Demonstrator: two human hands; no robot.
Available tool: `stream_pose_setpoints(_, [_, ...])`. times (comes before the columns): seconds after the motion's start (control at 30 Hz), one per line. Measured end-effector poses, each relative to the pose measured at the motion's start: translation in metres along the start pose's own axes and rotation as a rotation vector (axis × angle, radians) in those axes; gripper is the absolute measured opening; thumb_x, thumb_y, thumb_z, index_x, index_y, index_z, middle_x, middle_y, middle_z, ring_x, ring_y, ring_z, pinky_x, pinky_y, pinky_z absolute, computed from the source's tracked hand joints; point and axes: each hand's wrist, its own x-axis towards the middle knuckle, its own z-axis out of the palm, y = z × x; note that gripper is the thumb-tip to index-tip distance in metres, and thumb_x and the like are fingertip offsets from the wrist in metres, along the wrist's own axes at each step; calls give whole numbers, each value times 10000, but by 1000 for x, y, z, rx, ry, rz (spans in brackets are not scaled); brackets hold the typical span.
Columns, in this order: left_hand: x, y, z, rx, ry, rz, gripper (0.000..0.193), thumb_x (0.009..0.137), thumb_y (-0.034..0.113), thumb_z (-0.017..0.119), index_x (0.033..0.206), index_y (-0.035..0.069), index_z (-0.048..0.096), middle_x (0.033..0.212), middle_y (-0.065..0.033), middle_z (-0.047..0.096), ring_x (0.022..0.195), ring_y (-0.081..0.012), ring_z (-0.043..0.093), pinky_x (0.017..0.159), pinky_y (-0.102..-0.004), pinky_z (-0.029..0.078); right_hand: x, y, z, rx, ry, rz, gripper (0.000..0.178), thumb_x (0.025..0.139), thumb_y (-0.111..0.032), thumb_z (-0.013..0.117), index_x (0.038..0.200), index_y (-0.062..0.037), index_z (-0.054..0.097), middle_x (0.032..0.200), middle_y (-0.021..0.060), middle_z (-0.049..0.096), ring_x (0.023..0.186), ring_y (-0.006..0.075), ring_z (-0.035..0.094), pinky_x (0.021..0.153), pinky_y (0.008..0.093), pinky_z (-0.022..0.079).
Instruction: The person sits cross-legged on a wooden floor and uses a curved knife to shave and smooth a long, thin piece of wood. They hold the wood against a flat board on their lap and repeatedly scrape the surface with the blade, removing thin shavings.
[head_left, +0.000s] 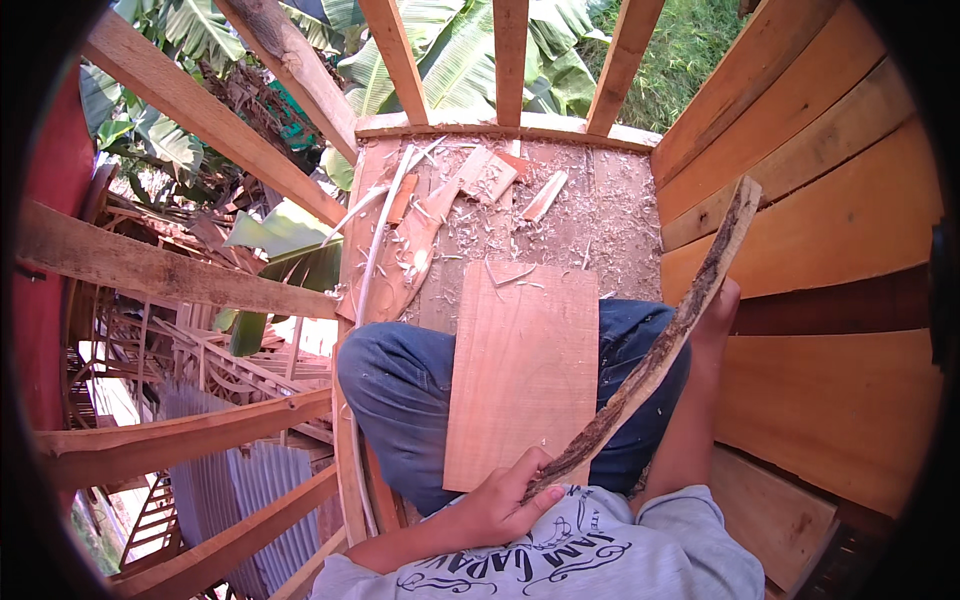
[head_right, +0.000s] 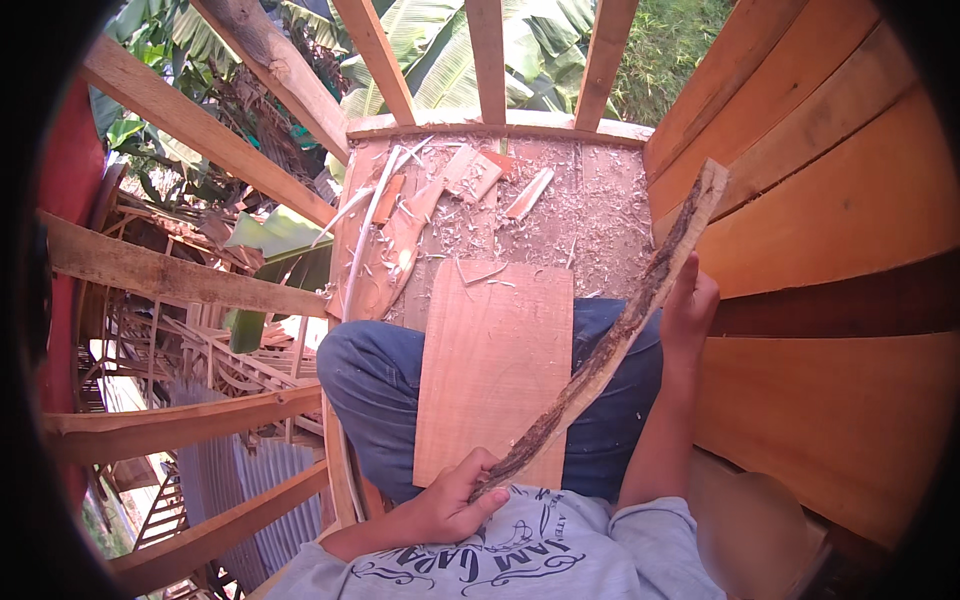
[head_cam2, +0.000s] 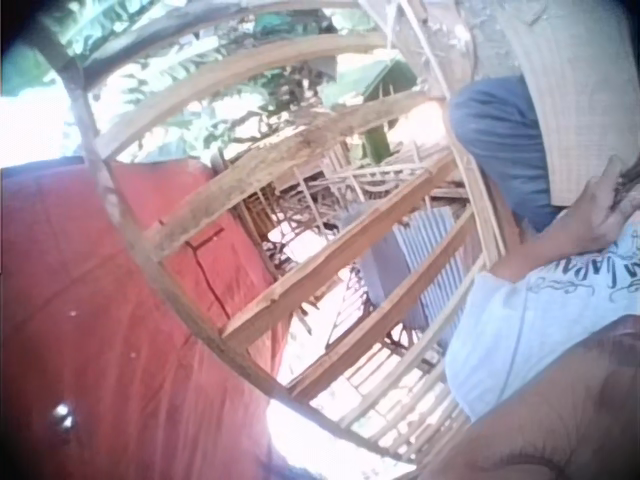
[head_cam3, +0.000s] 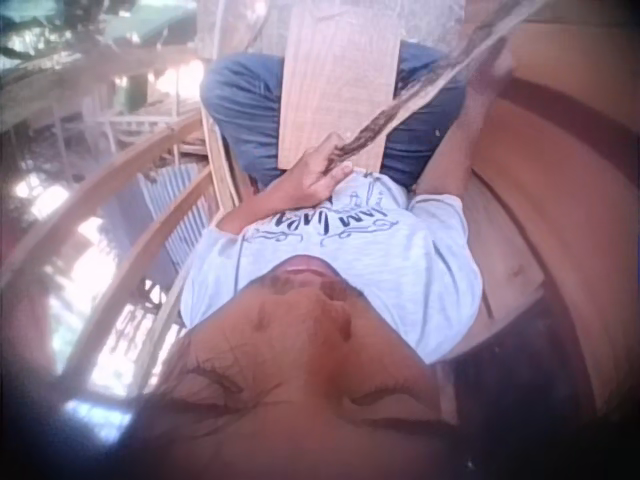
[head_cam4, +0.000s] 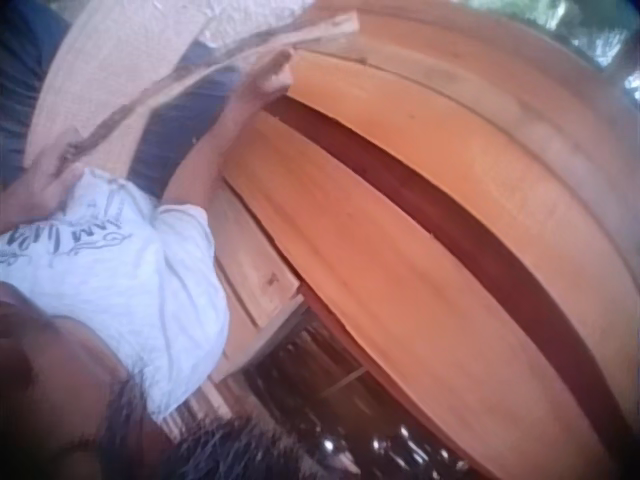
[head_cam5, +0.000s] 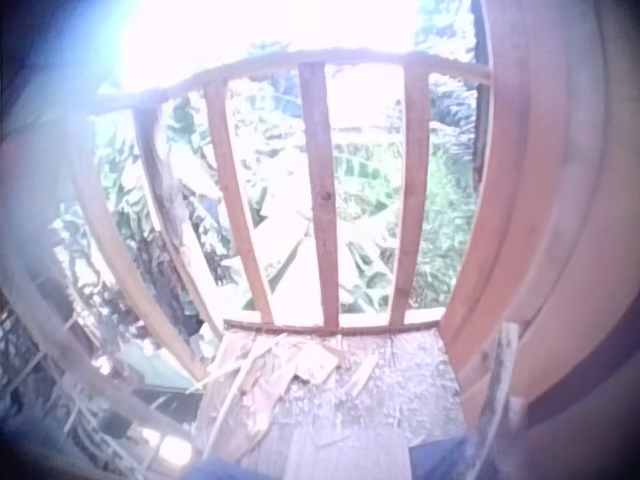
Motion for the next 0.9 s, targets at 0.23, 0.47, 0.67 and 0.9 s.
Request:
stream_pose_setpoints(0.23, [21, -17, -39, -670, 80, -14, 240, 1000, 279, 420, 1069, 72, 321, 538, 15, 337, 381, -42, 293, 364, -175, 256, -81, -2, 18, -56, -509, -28, 674, 898, -674, 372, 561, -92, 326, 504, -49, 292, 448, 44, 316, 405, 227, 219])
stream_pose_setpoints(0.47, [47, -13, -39, -995, -4, 101, 222, 1012, 347, 371, 1003, 129, 333, 576, 3, 356, 427, -73, 338, 389, -180, 291, -136, -35, 47, 225, -940, 211, 712, 774, -767, 480, 672, -64, 438, 547, -42, 364, 463, 34, 341, 409, 192, 253])
stream_pose_setpoints(0.67, [69, -21, -49, -684, 297, 337, 277, 1007, 375, 363, 997, 98, 358, 711, -82, 475, 679, -155, 481, 682, -284, 432, -161, -39, 44, 351, -999, 353, 534, 865, -543, 595, 768, -20, 541, 594, -16, 467, 555, 47, 442, 478, 210, 341])
stream_pose_setpoints(0.9, [81, -27, -53, -579, 349, 431, 231, 1006, 305, 394, 1079, 88, 361, 888, -129, 538, 855, -177, 537, 778, -312, 451, -139, -29, 26, 543, -1101, 617, 373, 850, -342, 664, 848, 28, 616, 527, -22, 429, 419, 57, 415, 393, 200, 314])
